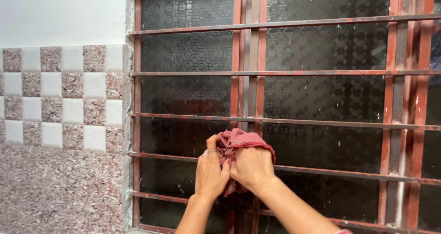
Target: The person wipes the metal bars and textured glass of a window using a red cloth. They systematically clean the horizontal and vertical bars, moving from the lower sections to the upper sections of the window frame.
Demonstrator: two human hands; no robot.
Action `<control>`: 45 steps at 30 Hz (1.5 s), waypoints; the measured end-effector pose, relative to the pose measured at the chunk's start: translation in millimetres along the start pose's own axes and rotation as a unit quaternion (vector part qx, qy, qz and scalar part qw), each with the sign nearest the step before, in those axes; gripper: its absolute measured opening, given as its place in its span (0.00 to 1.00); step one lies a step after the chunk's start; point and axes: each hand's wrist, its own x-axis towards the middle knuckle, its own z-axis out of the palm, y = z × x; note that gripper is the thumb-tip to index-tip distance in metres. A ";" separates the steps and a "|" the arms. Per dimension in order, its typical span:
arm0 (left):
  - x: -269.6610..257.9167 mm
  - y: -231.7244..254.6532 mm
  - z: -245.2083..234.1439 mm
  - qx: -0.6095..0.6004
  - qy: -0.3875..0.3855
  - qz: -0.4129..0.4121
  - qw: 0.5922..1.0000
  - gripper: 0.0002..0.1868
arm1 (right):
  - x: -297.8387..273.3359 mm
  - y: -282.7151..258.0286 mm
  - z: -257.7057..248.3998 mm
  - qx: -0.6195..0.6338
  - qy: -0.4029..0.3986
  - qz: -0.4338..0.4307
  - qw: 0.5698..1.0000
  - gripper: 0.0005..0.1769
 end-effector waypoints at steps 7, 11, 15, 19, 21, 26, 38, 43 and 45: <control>6.6 0.1 -1.4 0.031 0.002 0.102 0.994 0.27 | 26.0 49.1 4.6 -0.146 -0.077 -0.169 0.972 0.14; 1.6 3.9 -10.2 0.045 -0.021 0.120 0.992 0.37 | 49.8 49.8 5.8 -0.223 -0.133 -0.124 0.958 0.09; -4.8 10.1 -7.0 0.118 -0.026 0.127 0.985 0.43 | 29.5 31.8 15.7 -0.230 -0.199 -0.031 0.952 0.06; -3.9 8.5 -6.7 0.137 -0.024 0.142 0.980 0.44 | 18.5 30.5 10.8 -0.190 -0.235 0.005 0.953 0.09; -5.1 8.9 -9.2 0.133 -0.037 0.142 0.980 0.49 | 15.3 33.1 6.3 -0.185 -0.275 0.002 0.943 0.09; -5.1 16.4 -8.3 0.145 -0.058 0.099 0.983 0.51 | 1.6 28.8 -8.1 -0.174 -0.319 -0.033 0.931 0.14; 0.5 20.7 -11.4 0.152 -0.063 0.087 0.983 0.55 | 25.5 54.3 9.9 -0.194 -0.221 0.024 0.955 0.08; -10.6 23.9 -5.8 0.187 -0.040 0.099 0.977 0.53 | -7.9 46.5 12.6 -0.083 -0.128 0.013 0.988 0.16; -13.3 29.3 -7.1 0.210 -0.052 0.095 0.972 0.53 | -12.1 39.0 4.0 -0.073 -0.206 0.065 0.974 0.21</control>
